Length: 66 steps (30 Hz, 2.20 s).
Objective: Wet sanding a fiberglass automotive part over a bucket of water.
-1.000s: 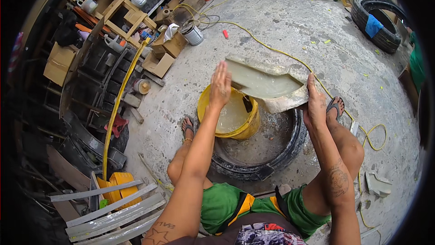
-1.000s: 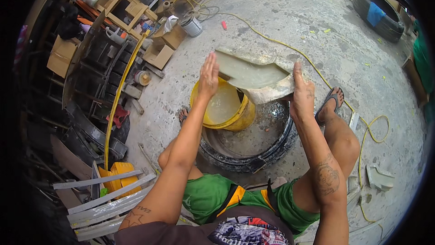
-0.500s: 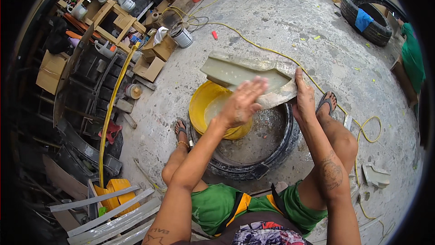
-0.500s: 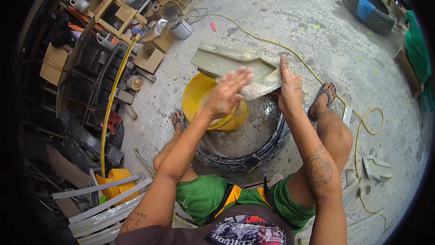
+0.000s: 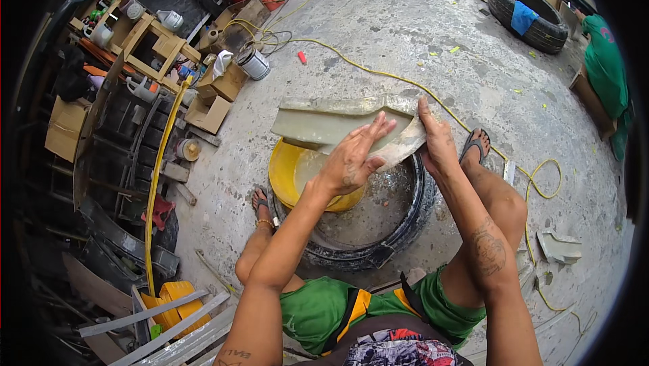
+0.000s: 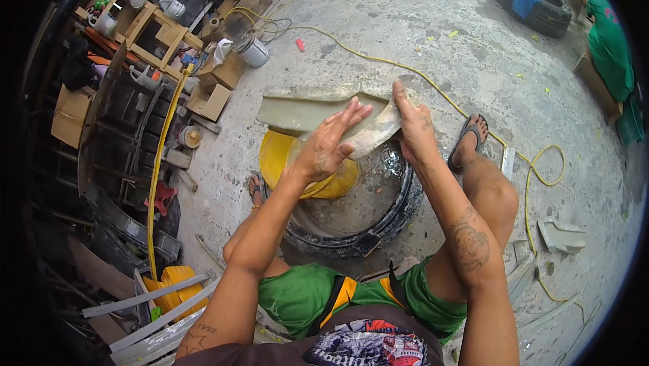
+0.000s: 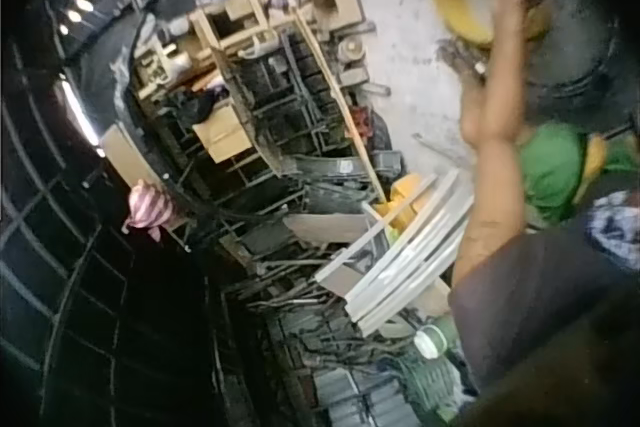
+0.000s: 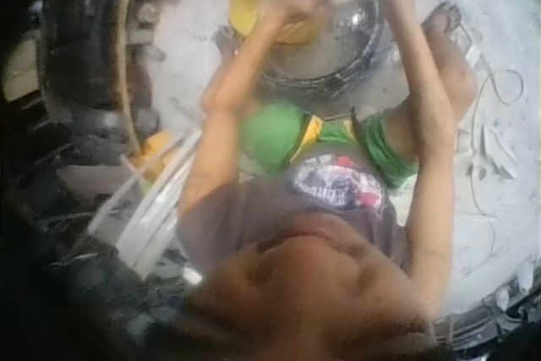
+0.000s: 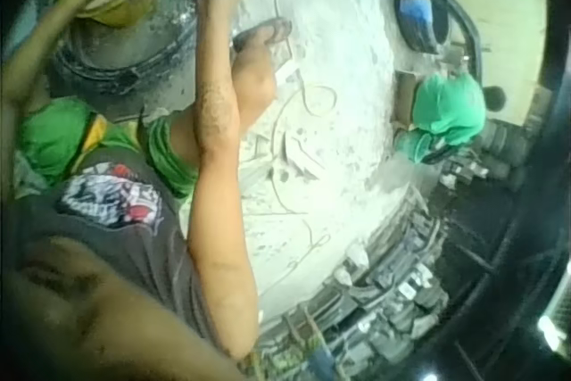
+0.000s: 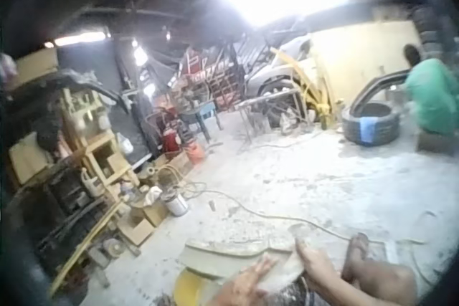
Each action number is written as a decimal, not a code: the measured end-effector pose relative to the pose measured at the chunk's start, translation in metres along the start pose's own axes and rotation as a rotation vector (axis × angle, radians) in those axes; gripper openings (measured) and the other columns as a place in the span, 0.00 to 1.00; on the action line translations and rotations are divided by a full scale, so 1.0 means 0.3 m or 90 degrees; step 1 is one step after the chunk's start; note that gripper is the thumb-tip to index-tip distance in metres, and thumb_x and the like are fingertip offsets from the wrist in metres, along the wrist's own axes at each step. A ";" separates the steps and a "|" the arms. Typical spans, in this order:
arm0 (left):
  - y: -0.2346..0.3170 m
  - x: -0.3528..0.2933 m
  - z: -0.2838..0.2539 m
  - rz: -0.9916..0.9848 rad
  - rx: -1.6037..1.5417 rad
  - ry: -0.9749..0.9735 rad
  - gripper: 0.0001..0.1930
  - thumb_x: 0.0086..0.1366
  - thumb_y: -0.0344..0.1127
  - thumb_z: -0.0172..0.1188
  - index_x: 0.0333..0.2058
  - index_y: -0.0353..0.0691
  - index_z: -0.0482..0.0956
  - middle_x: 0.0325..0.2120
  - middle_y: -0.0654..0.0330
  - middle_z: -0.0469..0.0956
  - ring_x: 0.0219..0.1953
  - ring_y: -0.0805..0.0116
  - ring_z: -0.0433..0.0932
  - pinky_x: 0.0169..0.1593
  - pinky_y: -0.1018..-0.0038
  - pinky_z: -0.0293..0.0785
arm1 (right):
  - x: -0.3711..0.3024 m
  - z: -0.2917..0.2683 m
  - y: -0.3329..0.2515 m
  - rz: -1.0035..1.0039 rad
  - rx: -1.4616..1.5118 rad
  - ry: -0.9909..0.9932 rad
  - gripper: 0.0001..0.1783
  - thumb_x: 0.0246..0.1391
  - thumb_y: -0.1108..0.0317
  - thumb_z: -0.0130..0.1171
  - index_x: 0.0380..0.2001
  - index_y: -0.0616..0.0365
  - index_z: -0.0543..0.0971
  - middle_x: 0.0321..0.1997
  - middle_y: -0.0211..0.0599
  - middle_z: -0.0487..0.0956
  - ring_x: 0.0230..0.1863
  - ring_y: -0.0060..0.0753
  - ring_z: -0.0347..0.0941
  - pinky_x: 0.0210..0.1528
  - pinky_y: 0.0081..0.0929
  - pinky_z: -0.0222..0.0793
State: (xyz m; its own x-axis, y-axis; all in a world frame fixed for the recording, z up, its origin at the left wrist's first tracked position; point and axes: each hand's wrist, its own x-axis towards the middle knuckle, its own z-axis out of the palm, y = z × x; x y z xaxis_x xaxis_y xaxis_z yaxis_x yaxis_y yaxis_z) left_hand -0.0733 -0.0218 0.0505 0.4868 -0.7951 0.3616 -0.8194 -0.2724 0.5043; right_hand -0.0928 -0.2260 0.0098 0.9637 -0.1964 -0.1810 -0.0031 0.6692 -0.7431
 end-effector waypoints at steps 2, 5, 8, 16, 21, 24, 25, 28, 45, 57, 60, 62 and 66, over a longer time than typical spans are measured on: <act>0.009 0.037 0.032 -0.005 -0.009 0.014 0.45 0.75 0.67 0.35 0.74 0.32 0.49 0.70 0.50 0.65 0.73 0.45 0.60 0.74 0.55 0.54 | 0.008 -0.002 0.004 -0.023 0.008 0.031 0.30 0.62 0.47 0.68 0.40 0.70 0.77 0.36 0.43 0.82 0.33 0.30 0.82 0.36 0.29 0.79; 0.018 0.034 0.038 -0.029 -0.024 -0.034 0.45 0.75 0.67 0.35 0.75 0.34 0.47 0.70 0.52 0.65 0.73 0.46 0.60 0.75 0.56 0.53 | 0.007 -0.008 0.000 -0.026 0.019 0.082 0.29 0.62 0.46 0.68 0.36 0.69 0.80 0.33 0.42 0.83 0.32 0.30 0.82 0.35 0.28 0.80; 0.002 0.025 0.010 -0.005 -0.019 -0.028 0.44 0.75 0.66 0.37 0.74 0.34 0.50 0.71 0.50 0.65 0.73 0.46 0.61 0.75 0.56 0.52 | 0.003 0.002 -0.007 -0.011 0.006 0.010 0.27 0.62 0.47 0.68 0.34 0.66 0.79 0.32 0.40 0.81 0.33 0.29 0.82 0.35 0.28 0.79; 0.026 -0.010 0.025 -0.036 -0.049 -0.047 0.43 0.76 0.64 0.38 0.74 0.34 0.50 0.73 0.50 0.61 0.75 0.50 0.57 0.76 0.56 0.50 | 0.002 -0.025 -0.021 -0.050 -0.017 0.023 0.29 0.63 0.47 0.67 0.37 0.70 0.79 0.35 0.42 0.82 0.34 0.30 0.81 0.36 0.28 0.79; 0.041 0.054 0.062 -0.034 -0.025 -0.021 0.40 0.77 0.59 0.41 0.74 0.33 0.51 0.73 0.50 0.60 0.74 0.50 0.58 0.76 0.58 0.49 | 0.013 -0.044 -0.018 -0.045 -0.022 -0.004 0.32 0.62 0.48 0.68 0.44 0.74 0.76 0.38 0.45 0.83 0.36 0.30 0.81 0.37 0.28 0.79; 0.043 -0.019 0.008 -0.064 -0.100 -0.022 0.37 0.77 0.56 0.45 0.72 0.33 0.57 0.67 0.49 0.70 0.70 0.51 0.65 0.73 0.59 0.56 | 0.014 -0.047 -0.013 -0.082 -0.013 0.037 0.29 0.63 0.48 0.67 0.41 0.72 0.79 0.39 0.41 0.83 0.35 0.26 0.80 0.38 0.25 0.77; 0.027 -0.059 -0.021 -0.099 -0.182 -0.053 0.36 0.77 0.55 0.47 0.71 0.33 0.60 0.64 0.49 0.74 0.69 0.51 0.69 0.72 0.59 0.58 | 0.015 -0.081 -0.031 -0.085 -0.014 0.044 0.29 0.63 0.48 0.67 0.41 0.72 0.79 0.39 0.41 0.83 0.35 0.26 0.80 0.38 0.25 0.77; -0.111 -0.237 -0.114 -0.225 -0.234 0.030 0.28 0.78 0.51 0.49 0.64 0.34 0.71 0.54 0.50 0.82 0.58 0.59 0.79 0.64 0.63 0.71 | -0.017 -0.075 -0.111 -0.145 -0.173 0.071 0.31 0.63 0.43 0.65 0.40 0.68 0.80 0.37 0.36 0.82 0.34 0.23 0.76 0.39 0.23 0.73; -1.261 -0.874 0.269 -1.046 -0.445 0.088 0.15 0.74 0.38 0.50 0.39 0.36 0.84 0.44 0.47 0.82 0.35 0.54 0.84 0.40 0.62 0.86 | 0.017 -0.022 -0.104 -0.031 -0.303 0.234 0.48 0.63 0.37 0.62 0.58 0.81 0.69 0.61 0.56 0.71 0.58 0.38 0.70 0.60 0.31 0.68; -0.306 0.163 -0.215 -0.421 -0.520 0.119 0.13 0.73 0.32 0.58 0.45 0.26 0.81 0.32 0.51 0.84 0.33 0.67 0.84 0.40 0.72 0.83 | 0.036 -0.002 -0.026 -0.023 -0.019 0.130 0.28 0.69 0.49 0.59 0.42 0.72 0.80 0.39 0.49 0.85 0.34 0.39 0.86 0.33 0.40 0.87; -0.189 0.306 -0.096 -0.335 -0.439 -0.028 0.11 0.72 0.31 0.59 0.43 0.25 0.82 0.32 0.50 0.85 0.33 0.68 0.85 0.40 0.74 0.83 | 0.034 -0.013 0.000 -0.003 -0.019 0.130 0.30 0.69 0.47 0.57 0.46 0.73 0.79 0.39 0.51 0.85 0.36 0.43 0.86 0.34 0.45 0.88; -0.152 0.333 -0.051 -0.281 -0.208 -0.046 0.13 0.72 0.34 0.59 0.41 0.26 0.84 0.32 0.51 0.86 0.34 0.67 0.86 0.41 0.72 0.83 | 0.027 -0.001 0.017 0.026 -0.007 0.131 0.31 0.69 0.46 0.57 0.46 0.73 0.78 0.40 0.52 0.85 0.36 0.44 0.86 0.33 0.46 0.88; -0.095 0.269 -0.011 -0.259 -0.156 -0.099 0.20 0.76 0.43 0.52 0.50 0.32 0.83 0.42 0.48 0.86 0.47 0.59 0.85 0.55 0.65 0.79 | 0.026 -0.028 0.013 0.048 -0.006 0.129 0.33 0.70 0.45 0.54 0.47 0.74 0.77 0.41 0.54 0.84 0.37 0.48 0.86 0.30 0.46 0.88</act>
State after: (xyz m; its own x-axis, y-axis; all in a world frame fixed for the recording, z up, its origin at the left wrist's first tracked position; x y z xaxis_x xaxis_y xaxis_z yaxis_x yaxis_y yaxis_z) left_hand -0.0097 -0.0764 0.0678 0.6855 -0.7279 -0.0146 -0.4684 -0.4563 0.7566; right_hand -0.0874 -0.2309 0.0001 0.8876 -0.2859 -0.3612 -0.0769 0.6812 -0.7281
